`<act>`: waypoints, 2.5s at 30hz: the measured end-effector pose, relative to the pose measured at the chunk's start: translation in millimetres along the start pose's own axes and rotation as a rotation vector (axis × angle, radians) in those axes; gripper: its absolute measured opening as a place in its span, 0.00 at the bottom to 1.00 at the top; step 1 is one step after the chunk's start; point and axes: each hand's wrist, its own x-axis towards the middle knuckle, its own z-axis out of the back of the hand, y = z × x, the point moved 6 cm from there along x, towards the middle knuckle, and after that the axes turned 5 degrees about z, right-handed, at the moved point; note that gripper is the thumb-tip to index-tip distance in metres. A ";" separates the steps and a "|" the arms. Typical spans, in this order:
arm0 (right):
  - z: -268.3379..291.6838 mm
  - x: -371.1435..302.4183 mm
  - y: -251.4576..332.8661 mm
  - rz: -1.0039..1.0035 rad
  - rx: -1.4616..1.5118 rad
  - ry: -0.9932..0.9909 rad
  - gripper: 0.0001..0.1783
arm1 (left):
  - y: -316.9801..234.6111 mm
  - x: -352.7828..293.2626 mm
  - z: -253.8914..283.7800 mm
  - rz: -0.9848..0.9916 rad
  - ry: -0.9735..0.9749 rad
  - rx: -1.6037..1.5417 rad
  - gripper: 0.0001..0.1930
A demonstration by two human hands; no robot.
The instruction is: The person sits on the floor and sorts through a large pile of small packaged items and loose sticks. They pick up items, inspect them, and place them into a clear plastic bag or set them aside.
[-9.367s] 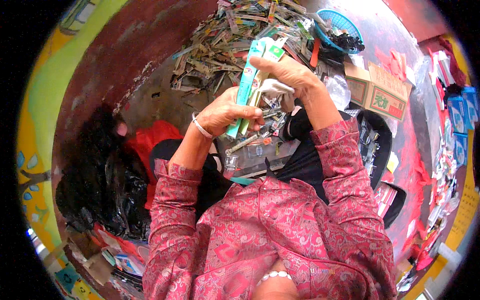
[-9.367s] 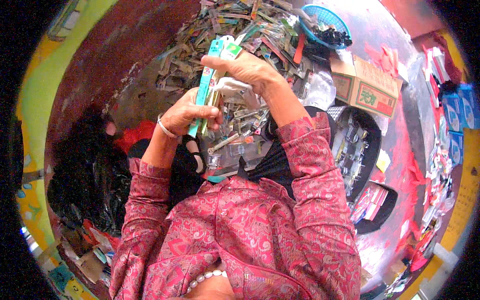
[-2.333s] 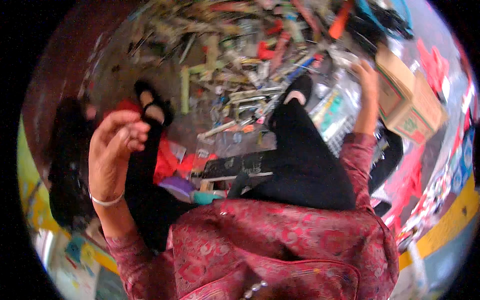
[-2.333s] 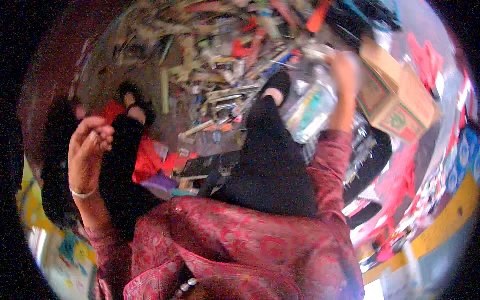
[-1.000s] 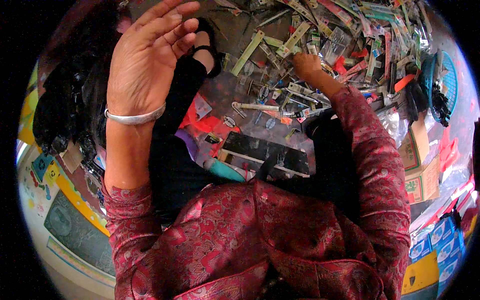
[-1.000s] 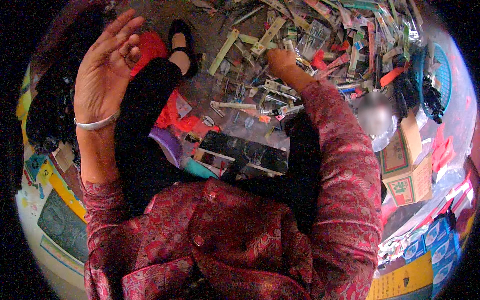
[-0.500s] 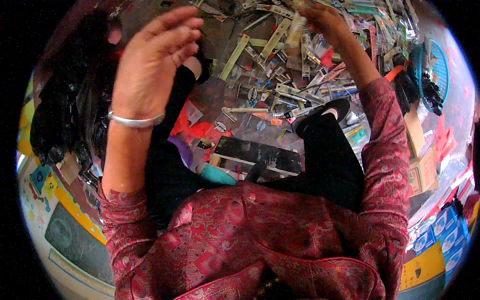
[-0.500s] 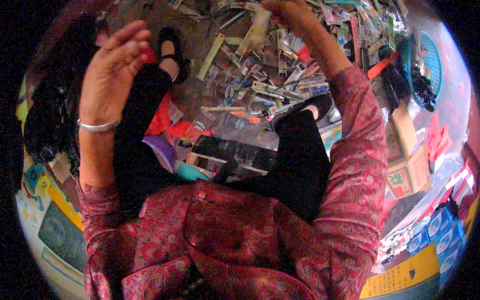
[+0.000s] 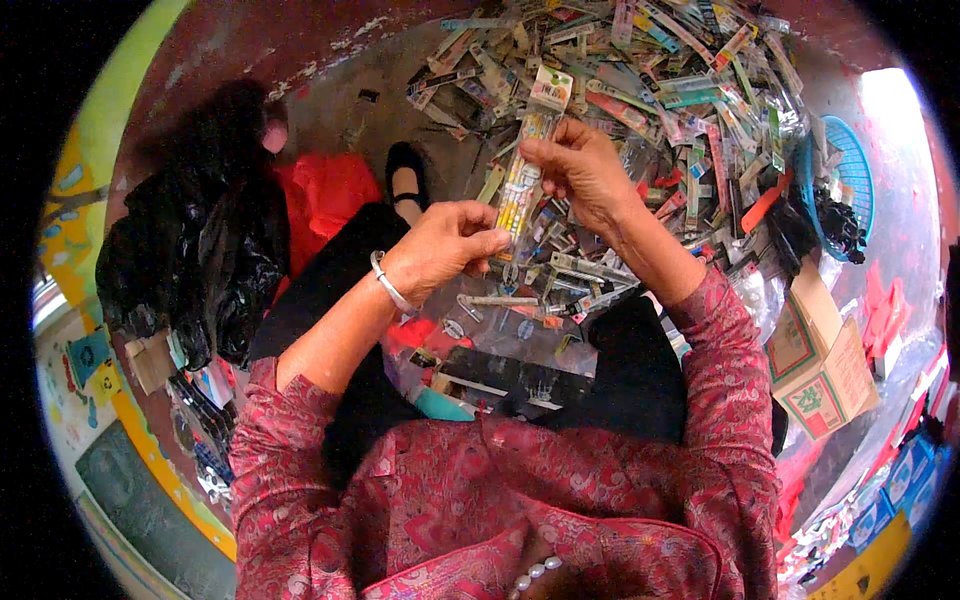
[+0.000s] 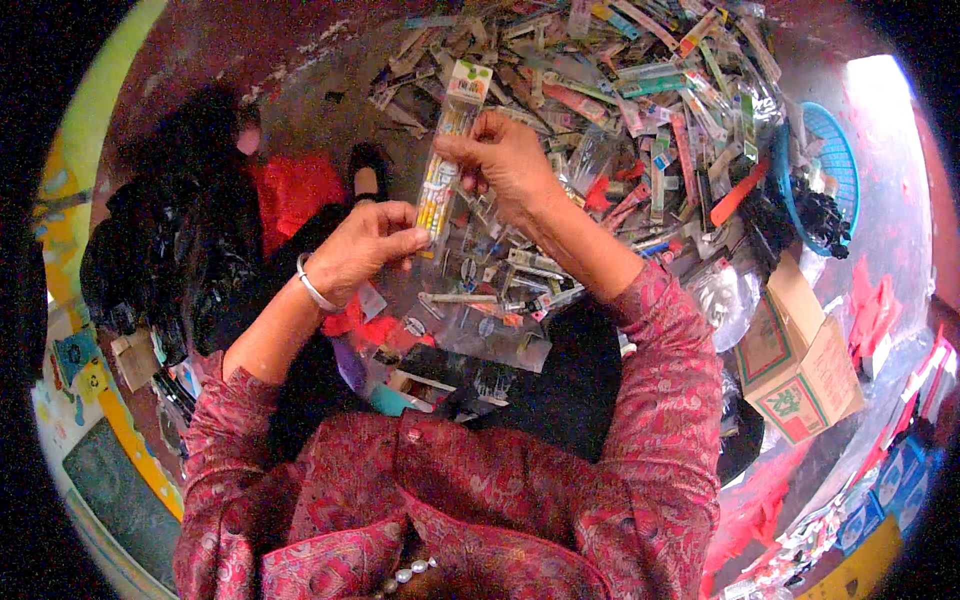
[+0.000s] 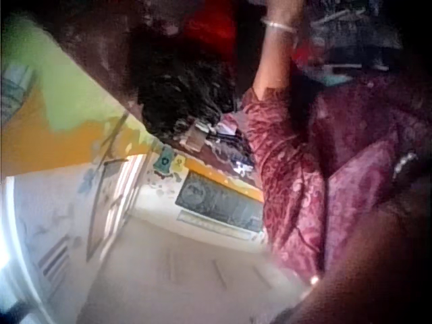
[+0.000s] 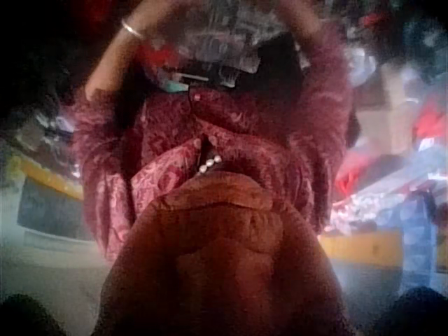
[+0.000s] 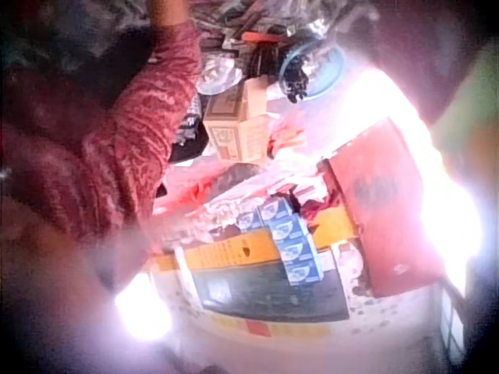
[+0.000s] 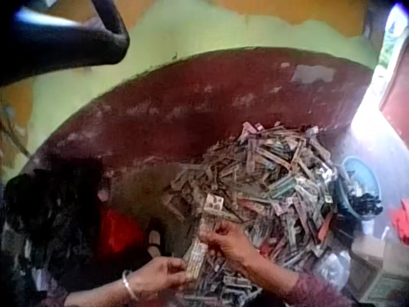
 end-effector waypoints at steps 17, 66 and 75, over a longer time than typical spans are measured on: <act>32.9 8.2 18.7 0.072 -0.052 0.054 0.10 | 0.0 -1.1 -10.3 -0.007 -0.017 0.098 0.09; 26.2 -57.3 -48.5 -0.055 -0.399 0.472 0.22 | 30.5 8.0 -59.3 0.229 0.193 -0.122 0.17; 207.5 -57.9 -57.9 -0.089 -0.464 -0.388 0.17 | 27.7 9.3 -52.5 0.133 0.118 0.018 0.31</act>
